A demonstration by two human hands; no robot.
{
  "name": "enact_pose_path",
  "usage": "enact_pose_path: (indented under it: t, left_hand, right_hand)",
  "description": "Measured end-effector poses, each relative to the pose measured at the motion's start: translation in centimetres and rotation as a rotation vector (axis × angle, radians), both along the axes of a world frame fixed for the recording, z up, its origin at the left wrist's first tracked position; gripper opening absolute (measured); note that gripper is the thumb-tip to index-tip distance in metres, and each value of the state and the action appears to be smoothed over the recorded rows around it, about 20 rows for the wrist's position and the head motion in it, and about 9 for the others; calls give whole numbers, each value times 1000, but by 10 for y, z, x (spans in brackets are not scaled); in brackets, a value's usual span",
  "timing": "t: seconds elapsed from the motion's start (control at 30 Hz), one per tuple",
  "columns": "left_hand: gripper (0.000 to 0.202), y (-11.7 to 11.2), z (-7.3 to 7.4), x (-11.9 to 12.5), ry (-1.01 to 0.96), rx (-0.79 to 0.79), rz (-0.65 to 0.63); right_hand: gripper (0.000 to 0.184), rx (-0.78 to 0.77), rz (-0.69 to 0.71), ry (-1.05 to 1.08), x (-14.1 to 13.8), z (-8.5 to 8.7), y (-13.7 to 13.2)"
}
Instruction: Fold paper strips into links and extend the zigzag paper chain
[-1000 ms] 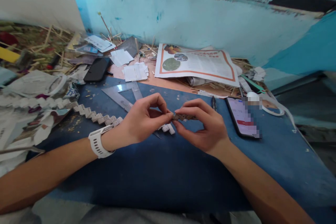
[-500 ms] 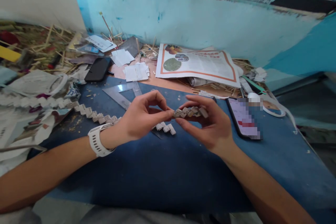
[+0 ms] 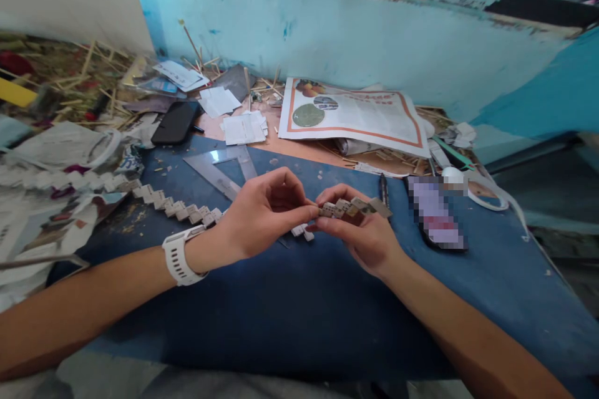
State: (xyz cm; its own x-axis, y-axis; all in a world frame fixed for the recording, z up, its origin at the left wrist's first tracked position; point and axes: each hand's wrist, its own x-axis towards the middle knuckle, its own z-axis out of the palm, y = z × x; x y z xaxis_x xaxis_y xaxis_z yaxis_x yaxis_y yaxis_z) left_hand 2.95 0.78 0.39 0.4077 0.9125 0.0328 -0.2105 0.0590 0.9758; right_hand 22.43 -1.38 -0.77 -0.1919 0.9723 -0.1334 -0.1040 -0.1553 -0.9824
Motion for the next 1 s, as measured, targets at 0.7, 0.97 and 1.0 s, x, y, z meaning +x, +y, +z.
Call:
enact_pose_path:
  t: [0.7,0.97,1.0]
  left_hand:
    - [37,7,3,-5,-15,14,-62]
    - [36,9,-1,-5,23,19,-54]
    - [36,9,-1,-5,26,16,-56]
  right_hand:
    - [45,-84,21,119,-4,3,3]
    - [42,-30,-8,87,-2,-3,5]
    - [42,-28,-10,91,-3,-4,6]
